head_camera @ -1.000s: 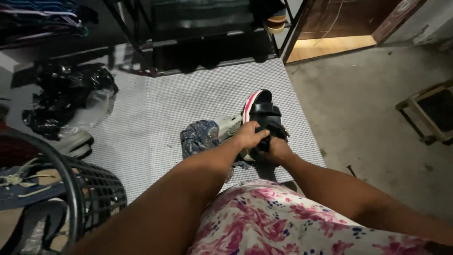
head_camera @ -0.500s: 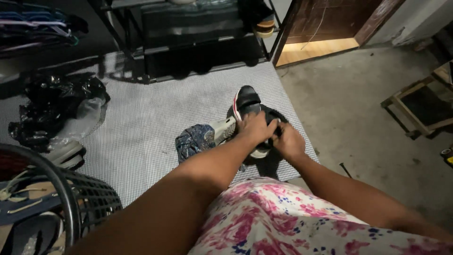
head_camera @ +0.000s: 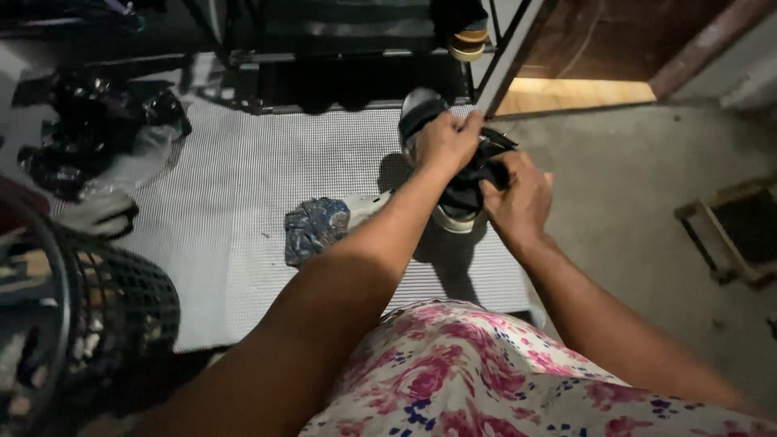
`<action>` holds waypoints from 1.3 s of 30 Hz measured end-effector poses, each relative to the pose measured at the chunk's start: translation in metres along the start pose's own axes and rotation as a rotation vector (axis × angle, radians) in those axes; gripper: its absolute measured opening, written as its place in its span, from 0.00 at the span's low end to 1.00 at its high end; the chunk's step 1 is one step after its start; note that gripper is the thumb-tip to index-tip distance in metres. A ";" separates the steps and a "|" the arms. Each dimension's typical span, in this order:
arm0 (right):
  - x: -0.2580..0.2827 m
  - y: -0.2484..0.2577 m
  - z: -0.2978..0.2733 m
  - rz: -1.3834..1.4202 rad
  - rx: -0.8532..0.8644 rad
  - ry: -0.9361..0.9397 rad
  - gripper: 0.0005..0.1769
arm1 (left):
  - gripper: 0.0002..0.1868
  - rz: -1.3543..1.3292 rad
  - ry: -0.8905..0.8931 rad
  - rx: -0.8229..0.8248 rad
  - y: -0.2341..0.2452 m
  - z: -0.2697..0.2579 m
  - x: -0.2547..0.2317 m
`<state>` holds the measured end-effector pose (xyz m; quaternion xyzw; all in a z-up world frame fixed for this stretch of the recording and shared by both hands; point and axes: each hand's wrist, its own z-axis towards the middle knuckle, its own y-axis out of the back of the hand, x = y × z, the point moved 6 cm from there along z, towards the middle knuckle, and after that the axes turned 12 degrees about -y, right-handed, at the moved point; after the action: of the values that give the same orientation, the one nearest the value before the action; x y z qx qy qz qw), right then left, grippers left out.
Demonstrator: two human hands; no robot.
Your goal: Organizing and cleaning shoes from a basket and placing them into a plastic bag and on a shoe rack.
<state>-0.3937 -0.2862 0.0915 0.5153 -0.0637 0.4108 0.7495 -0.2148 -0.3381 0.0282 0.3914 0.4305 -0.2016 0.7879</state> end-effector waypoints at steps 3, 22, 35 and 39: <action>-0.021 0.022 0.018 0.076 0.019 -0.008 0.17 | 0.32 -0.054 -0.017 -0.102 0.006 0.008 -0.048; -0.066 0.097 0.087 0.426 0.078 0.296 0.18 | 0.50 -1.574 0.388 -0.450 -0.042 -0.091 -0.076; -0.030 0.088 0.081 0.375 0.191 0.550 0.13 | 0.34 -1.561 0.159 -0.085 0.005 -0.058 -0.028; -0.017 0.096 0.078 0.581 0.251 0.565 0.08 | 0.24 -1.611 0.084 0.020 -0.006 -0.039 0.033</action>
<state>-0.4448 -0.3478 0.1877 0.4303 0.0522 0.7345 0.5222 -0.2209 -0.3103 -0.0147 -0.0248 0.6080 -0.6967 0.3800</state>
